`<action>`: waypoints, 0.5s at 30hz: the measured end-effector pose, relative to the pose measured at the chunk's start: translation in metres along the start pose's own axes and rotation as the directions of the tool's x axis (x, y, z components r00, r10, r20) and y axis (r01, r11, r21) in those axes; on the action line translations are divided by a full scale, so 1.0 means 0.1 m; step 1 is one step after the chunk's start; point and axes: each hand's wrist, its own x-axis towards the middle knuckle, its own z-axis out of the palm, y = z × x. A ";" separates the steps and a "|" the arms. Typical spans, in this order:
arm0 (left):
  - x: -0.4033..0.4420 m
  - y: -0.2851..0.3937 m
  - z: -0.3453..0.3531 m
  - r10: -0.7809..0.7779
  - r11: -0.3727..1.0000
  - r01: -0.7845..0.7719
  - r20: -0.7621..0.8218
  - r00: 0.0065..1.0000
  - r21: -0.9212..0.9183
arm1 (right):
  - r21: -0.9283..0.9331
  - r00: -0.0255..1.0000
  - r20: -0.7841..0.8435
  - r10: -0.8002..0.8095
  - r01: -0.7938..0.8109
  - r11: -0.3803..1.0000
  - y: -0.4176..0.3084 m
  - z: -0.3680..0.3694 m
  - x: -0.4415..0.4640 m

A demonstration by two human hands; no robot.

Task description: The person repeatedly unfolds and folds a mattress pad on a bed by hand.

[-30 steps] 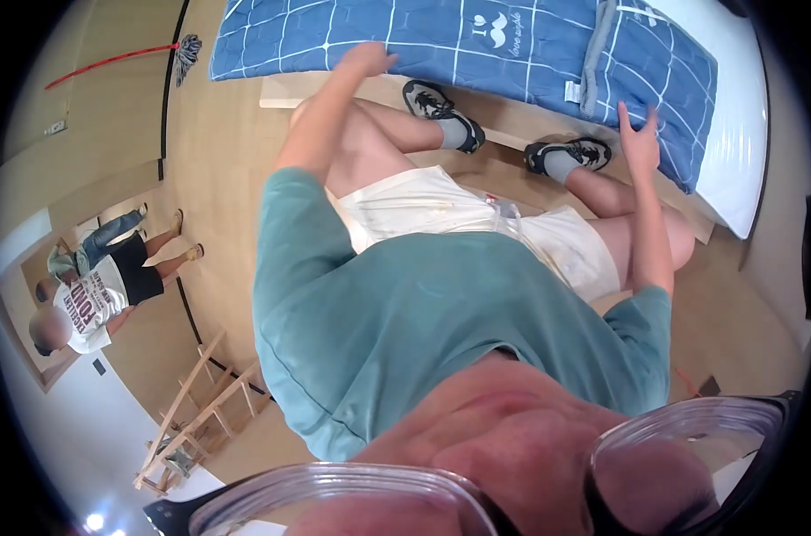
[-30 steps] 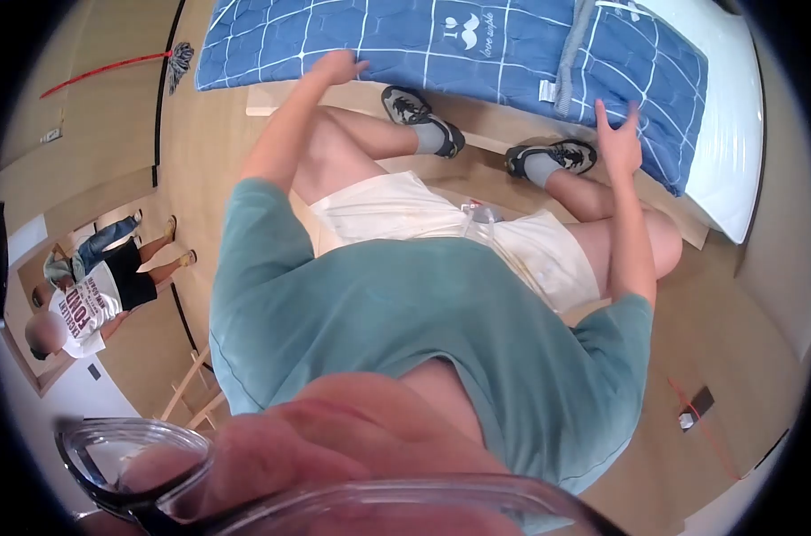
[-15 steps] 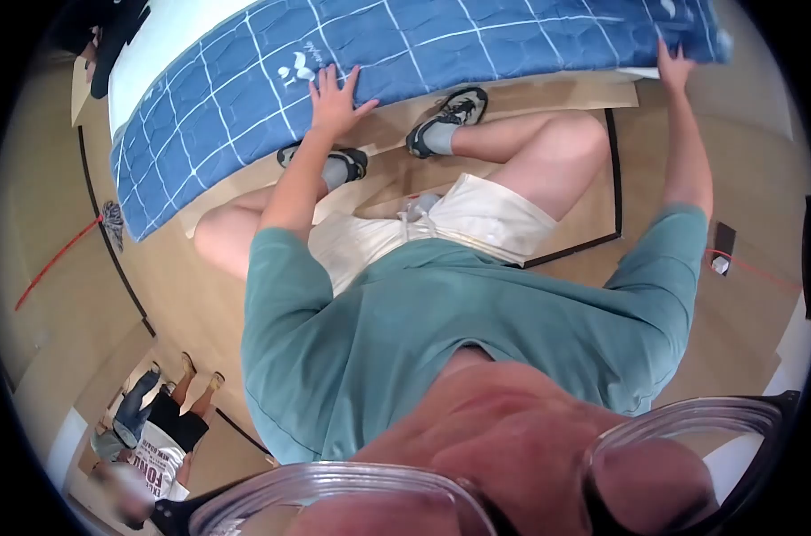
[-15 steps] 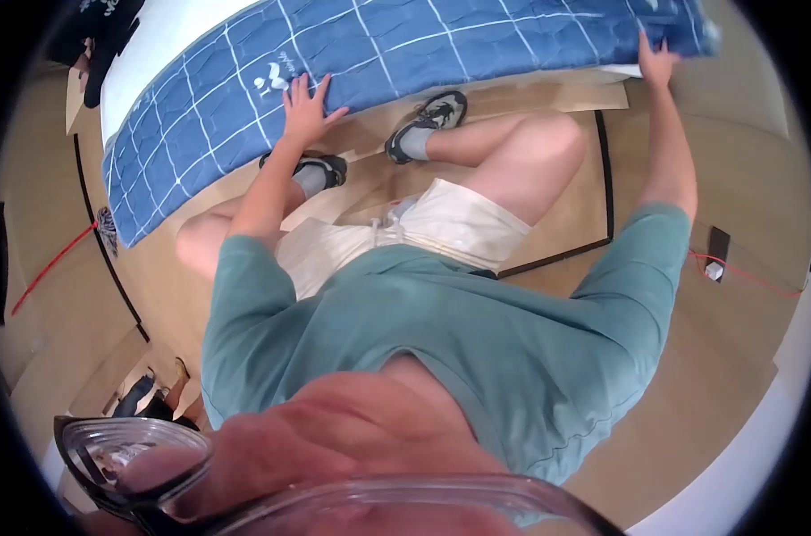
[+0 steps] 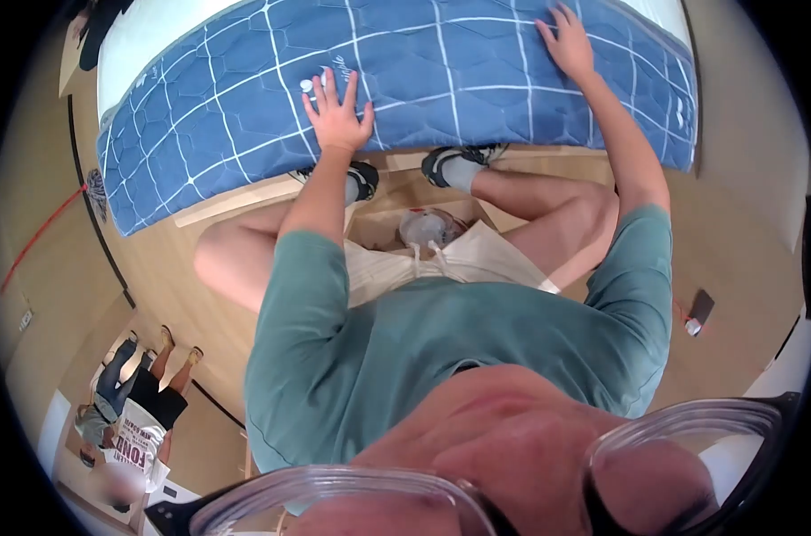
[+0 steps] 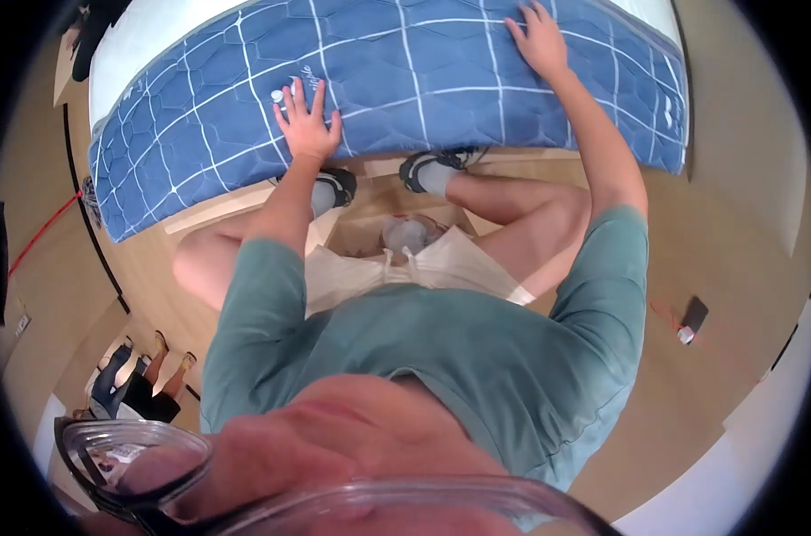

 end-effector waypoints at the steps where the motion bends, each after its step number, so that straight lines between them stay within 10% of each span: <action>1: 0.02 -0.02 0.01 -0.005 1.000 0.005 0.011 1.000 -0.031 | 0.072 0.998 0.062 -0.027 0.023 0.997 -0.31 0.08 0.27; 4: 0.05 -0.08 0.07 -0.024 0.997 0.028 0.065 0.998 -0.067 | -0.029 0.935 0.353 0.011 -0.001 1.000 -0.67 0.67 0.93; 10: 0.03 -0.14 0.16 -0.031 0.995 0.037 0.076 0.997 -0.089 | -0.231 0.890 0.442 0.114 -0.010 0.973 -1.01 0.71 1.27; 15: 0.06 -0.04 -0.05 -0.026 0.994 0.029 0.033 0.999 -0.106 | -0.126 0.995 -0.058 0.087 -0.094 0.988 -1.07 0.93 0.59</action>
